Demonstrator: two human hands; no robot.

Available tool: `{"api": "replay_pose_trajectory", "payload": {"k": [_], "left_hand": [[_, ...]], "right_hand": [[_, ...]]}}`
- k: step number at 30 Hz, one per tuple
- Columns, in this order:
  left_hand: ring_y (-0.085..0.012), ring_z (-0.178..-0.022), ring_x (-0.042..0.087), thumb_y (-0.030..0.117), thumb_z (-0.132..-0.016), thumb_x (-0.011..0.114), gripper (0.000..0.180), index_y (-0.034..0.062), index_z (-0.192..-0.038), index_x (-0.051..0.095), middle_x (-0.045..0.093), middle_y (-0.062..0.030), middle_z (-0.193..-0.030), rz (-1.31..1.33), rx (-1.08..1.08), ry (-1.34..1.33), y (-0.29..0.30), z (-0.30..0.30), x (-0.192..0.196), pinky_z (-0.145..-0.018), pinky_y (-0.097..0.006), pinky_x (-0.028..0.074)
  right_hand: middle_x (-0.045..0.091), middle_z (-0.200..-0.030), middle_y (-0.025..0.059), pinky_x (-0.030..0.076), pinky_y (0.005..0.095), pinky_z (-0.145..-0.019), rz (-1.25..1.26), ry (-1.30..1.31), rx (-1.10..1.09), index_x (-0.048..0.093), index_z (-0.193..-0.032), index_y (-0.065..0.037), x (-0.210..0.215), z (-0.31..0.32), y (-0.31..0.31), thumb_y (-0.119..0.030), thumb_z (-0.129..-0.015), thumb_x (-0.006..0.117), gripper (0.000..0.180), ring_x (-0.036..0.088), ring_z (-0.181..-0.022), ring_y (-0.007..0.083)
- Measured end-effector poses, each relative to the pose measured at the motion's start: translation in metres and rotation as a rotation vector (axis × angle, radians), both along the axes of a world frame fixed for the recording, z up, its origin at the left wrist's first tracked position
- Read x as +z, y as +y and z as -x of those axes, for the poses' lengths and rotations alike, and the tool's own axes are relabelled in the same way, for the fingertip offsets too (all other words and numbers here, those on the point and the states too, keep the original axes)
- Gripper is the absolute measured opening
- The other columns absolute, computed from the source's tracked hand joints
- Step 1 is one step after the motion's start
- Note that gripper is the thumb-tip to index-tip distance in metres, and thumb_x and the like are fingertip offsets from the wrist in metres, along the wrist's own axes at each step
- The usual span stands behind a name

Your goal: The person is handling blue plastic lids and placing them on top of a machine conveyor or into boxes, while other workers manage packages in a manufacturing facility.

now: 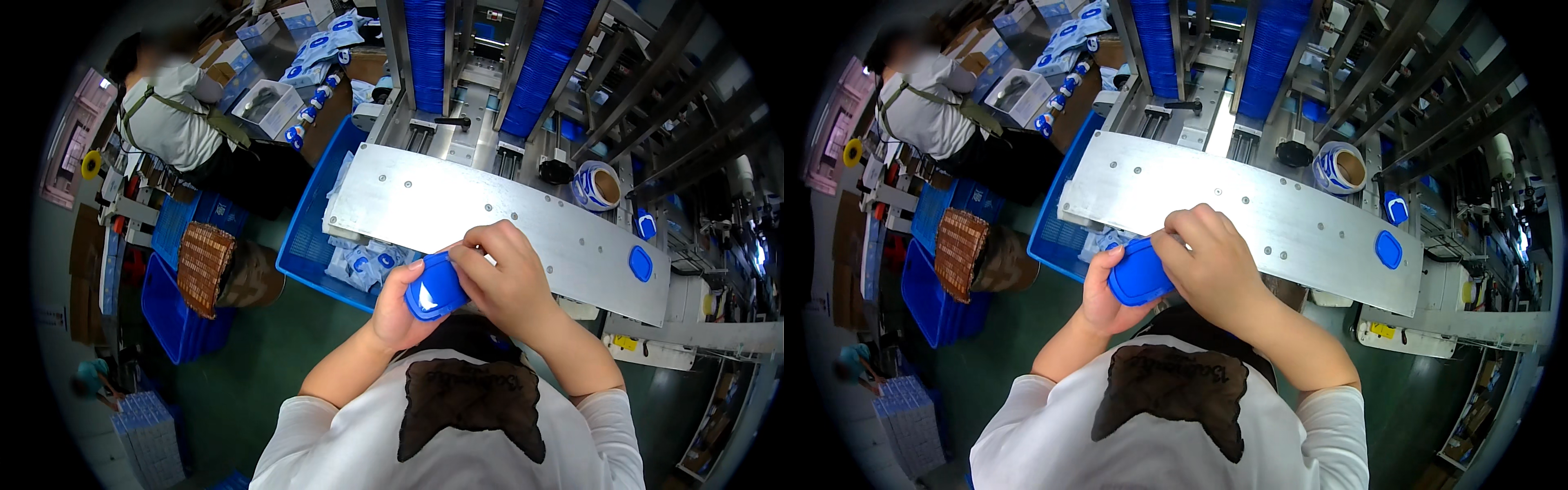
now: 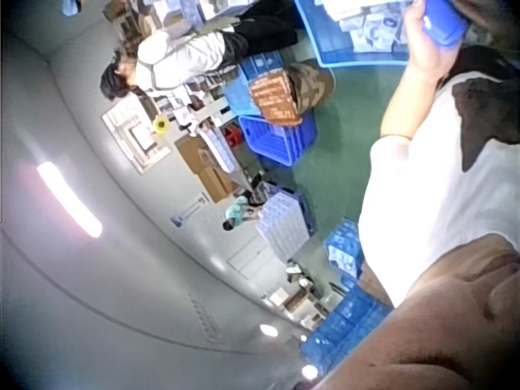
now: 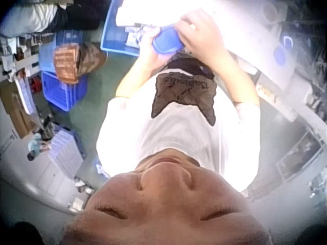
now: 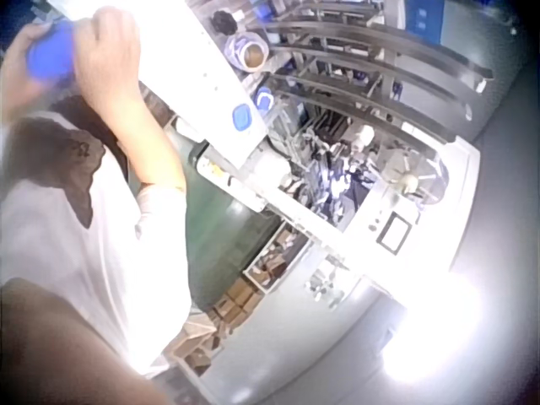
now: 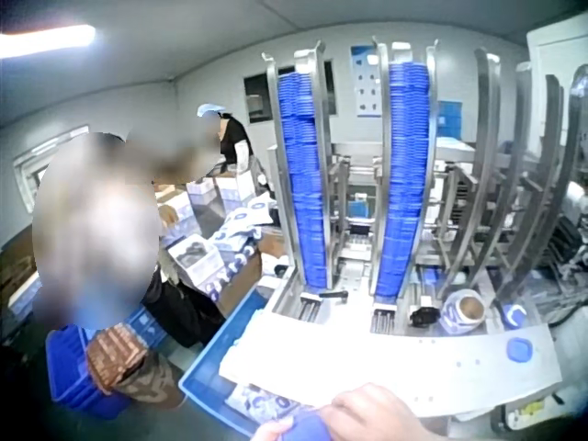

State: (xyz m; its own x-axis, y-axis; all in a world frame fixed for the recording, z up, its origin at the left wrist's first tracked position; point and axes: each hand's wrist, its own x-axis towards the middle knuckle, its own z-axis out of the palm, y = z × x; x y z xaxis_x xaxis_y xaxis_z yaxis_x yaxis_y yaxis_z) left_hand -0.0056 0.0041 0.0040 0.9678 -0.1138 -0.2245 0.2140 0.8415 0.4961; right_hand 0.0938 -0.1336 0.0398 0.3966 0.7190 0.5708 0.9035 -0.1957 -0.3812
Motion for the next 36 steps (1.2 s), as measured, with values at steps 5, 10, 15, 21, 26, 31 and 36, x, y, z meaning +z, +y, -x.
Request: {"api": "replay_pose_trajectory", "payload": {"k": [5,10,15,21,26,31,36], "left_hand": [[-0.0241,-0.120,0.047,0.041,-0.088,0.036,0.066,-0.0004,-0.139,0.032,0.047,-0.0136,-0.130,0.068,-0.012,-0.118,0.004,-0.002,-0.010,-0.104,-0.040,0.035],[-0.0241,-0.119,0.048,0.042,-0.088,0.036,0.066,-0.0003,-0.138,0.033,0.048,-0.0139,-0.130,-0.014,0.004,-0.023,-0.001,-0.002,-0.003,-0.103,-0.041,0.036],[-0.0240,-0.120,0.047,0.043,-0.088,0.037,0.066,0.0016,-0.139,0.034,0.048,-0.0130,-0.130,0.019,-0.013,-0.083,0.000,-0.002,-0.005,-0.104,-0.040,0.035],[-0.0238,-0.120,0.046,0.043,-0.088,0.037,0.065,0.0024,-0.139,0.033,0.046,-0.0126,-0.132,-0.006,-0.025,-0.039,-0.001,0.000,-0.003,-0.104,-0.039,0.034],[-0.0232,-0.121,0.046,0.042,-0.089,0.036,0.064,0.0024,-0.139,0.033,0.047,-0.0122,-0.131,0.011,-0.035,-0.087,0.001,-0.001,-0.005,-0.103,-0.039,0.035],[-0.0241,-0.119,0.047,0.045,-0.091,0.033,0.064,0.0029,-0.138,0.034,0.046,-0.0122,-0.130,-0.026,-0.029,-0.058,0.000,0.002,-0.003,-0.101,-0.042,0.037],[-0.0266,-0.115,0.049,0.069,-0.087,0.022,0.084,0.0051,-0.139,0.032,0.047,-0.0118,-0.129,0.115,-0.043,-0.058,-0.001,-0.002,0.002,-0.100,-0.044,0.038]], "right_hand": [[0.054,-0.085,0.0069,0.044,0.0348,-0.066,-0.010,-0.008,-0.068,0.059,-0.086,-0.005,0.005,-0.002,-0.007,-0.004,-0.065,0.067,0.022,0.053,-0.077,0.0249],[0.054,-0.085,0.0067,0.044,0.0349,-0.066,-0.018,-0.027,-0.013,0.060,-0.086,-0.005,-0.005,-0.001,0.001,-0.004,-0.064,0.069,0.024,0.053,-0.077,0.0245],[0.054,-0.086,0.0064,0.044,0.0343,-0.067,-0.004,0.032,-0.036,0.060,-0.086,-0.006,0.005,0.001,-0.006,-0.004,-0.064,0.067,0.024,0.053,-0.078,0.0240],[0.054,-0.086,0.0062,0.044,0.0340,-0.065,-0.028,-0.010,-0.037,0.060,-0.085,-0.006,0.001,0.002,-0.001,-0.003,-0.065,0.068,0.022,0.053,-0.077,0.0245],[0.054,-0.085,0.0061,0.044,0.0342,-0.065,-0.042,-0.004,-0.026,0.060,-0.085,-0.007,0.005,0.004,0.000,-0.003,-0.066,0.068,0.021,0.053,-0.077,0.0250],[0.055,-0.085,0.0062,0.045,0.0337,-0.065,-0.033,0.031,-0.037,0.061,-0.085,-0.006,0.009,0.002,-0.002,0.001,-0.065,0.069,0.023,0.053,-0.076,0.0247],[0.056,-0.089,0.0070,0.045,0.0327,-0.068,-0.169,0.236,-0.040,0.062,-0.090,-0.004,0.016,0.002,-0.004,0.003,-0.069,0.067,0.023,0.053,-0.079,0.0245]]}}
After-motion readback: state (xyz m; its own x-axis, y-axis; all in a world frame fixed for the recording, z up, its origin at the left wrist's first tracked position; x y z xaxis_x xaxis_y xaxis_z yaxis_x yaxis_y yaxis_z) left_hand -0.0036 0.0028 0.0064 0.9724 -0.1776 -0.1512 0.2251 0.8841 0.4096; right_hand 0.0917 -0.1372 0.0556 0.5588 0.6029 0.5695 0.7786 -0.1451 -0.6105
